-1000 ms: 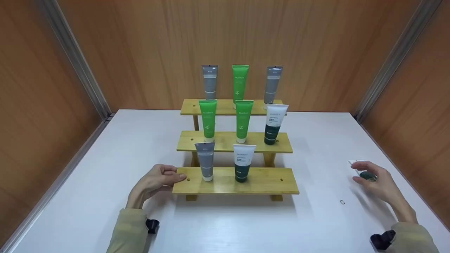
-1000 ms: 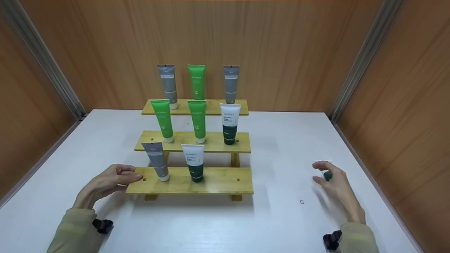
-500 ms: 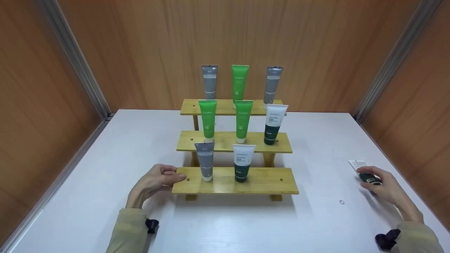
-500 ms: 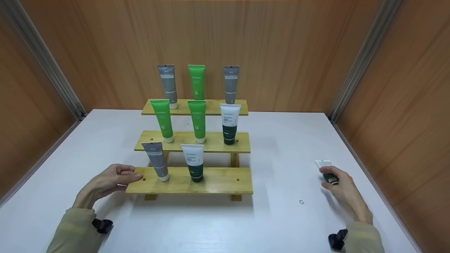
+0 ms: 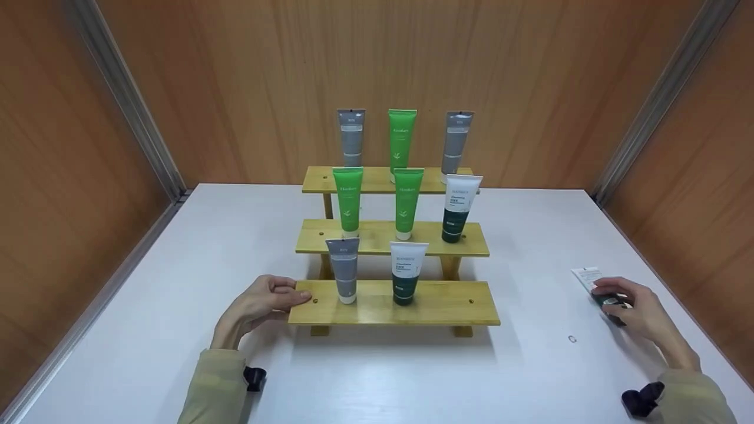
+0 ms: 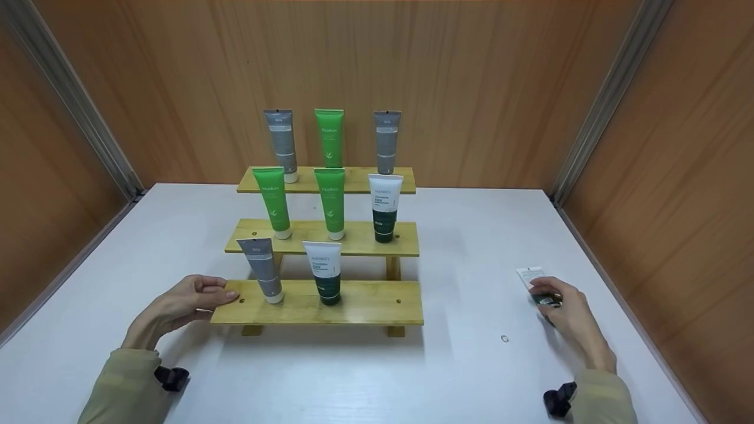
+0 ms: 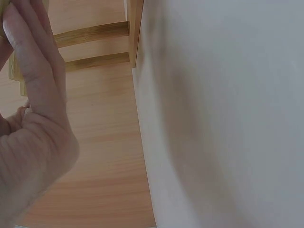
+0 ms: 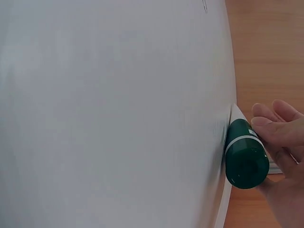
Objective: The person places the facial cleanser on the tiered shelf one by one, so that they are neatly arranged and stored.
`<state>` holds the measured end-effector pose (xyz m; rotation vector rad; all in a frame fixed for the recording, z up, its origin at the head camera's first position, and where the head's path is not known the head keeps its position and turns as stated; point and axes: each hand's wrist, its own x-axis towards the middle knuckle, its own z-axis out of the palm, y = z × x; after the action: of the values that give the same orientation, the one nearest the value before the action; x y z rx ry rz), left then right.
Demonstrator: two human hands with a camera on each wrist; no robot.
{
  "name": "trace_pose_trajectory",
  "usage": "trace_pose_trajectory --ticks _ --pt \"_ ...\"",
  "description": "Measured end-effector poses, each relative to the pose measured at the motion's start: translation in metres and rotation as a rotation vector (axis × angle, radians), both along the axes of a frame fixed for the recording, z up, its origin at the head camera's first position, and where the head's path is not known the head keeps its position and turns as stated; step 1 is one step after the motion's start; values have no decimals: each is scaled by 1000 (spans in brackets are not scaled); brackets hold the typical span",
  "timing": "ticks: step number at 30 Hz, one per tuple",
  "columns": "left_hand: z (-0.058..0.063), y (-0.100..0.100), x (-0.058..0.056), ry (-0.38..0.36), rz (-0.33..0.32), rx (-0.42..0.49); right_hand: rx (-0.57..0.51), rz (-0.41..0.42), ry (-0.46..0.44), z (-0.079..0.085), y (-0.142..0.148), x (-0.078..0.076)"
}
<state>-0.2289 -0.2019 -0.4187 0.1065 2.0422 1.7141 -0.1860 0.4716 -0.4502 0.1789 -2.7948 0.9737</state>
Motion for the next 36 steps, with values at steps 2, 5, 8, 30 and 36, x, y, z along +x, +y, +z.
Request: trace_pose_trajectory --ticks 2,5,8,30,36 --pt "0 0 0 2 4 2 -33 8 34 -1 0 -1" --pt "0 0 0 3 11 -3 -73 8 47 -1 -1 -2" --pt "1 0 0 0 15 -2 -90 0 31 -1 -2 -2" --pt "2 0 0 -4 2 6 -26 -2 -300 6 -11 -3" --pt "0 -1 0 -8 -5 14 -22 4 -312 6 -12 -2"
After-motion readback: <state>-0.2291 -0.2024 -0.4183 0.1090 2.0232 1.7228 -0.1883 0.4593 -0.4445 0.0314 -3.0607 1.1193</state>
